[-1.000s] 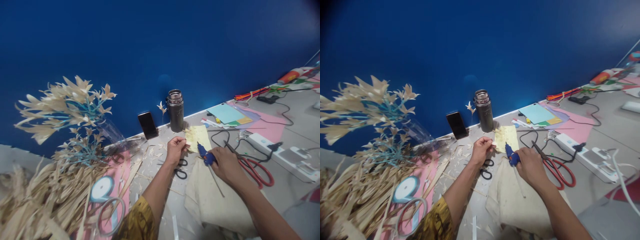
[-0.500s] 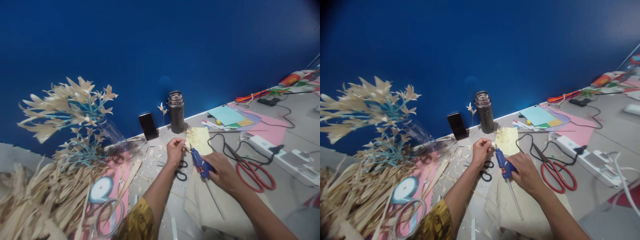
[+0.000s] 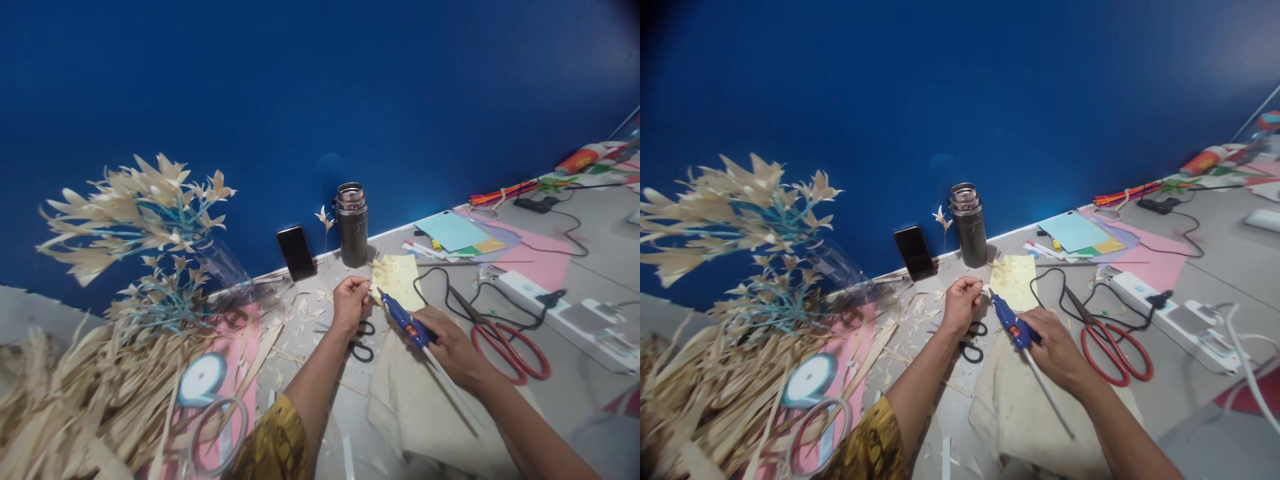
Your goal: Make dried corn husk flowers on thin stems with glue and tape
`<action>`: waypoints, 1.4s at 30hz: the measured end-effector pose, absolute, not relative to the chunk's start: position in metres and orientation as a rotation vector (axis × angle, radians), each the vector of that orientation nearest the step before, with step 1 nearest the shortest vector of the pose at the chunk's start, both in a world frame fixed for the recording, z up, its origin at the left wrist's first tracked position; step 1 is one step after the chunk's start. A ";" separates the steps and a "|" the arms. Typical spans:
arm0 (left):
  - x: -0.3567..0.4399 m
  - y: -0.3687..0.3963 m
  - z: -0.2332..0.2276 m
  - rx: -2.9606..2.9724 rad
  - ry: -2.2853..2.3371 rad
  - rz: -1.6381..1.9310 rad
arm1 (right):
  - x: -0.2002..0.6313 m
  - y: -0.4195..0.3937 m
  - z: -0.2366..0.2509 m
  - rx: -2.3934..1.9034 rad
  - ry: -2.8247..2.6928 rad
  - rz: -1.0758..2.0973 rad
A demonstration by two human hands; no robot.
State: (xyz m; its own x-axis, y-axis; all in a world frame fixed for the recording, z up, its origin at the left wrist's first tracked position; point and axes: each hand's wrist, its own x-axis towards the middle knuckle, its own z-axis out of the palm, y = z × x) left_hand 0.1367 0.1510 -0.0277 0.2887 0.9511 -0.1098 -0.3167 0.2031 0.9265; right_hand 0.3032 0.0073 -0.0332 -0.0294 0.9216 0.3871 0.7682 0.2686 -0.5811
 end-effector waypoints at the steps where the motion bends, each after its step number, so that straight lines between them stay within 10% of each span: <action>1: 0.137 0.151 -0.028 0.951 0.832 1.044 | 0.304 0.007 -0.033 -1.541 -1.819 0.293; 42: 0.137 0.153 -0.033 0.873 0.809 1.056 | 0.314 0.011 -0.054 -1.702 -1.835 0.015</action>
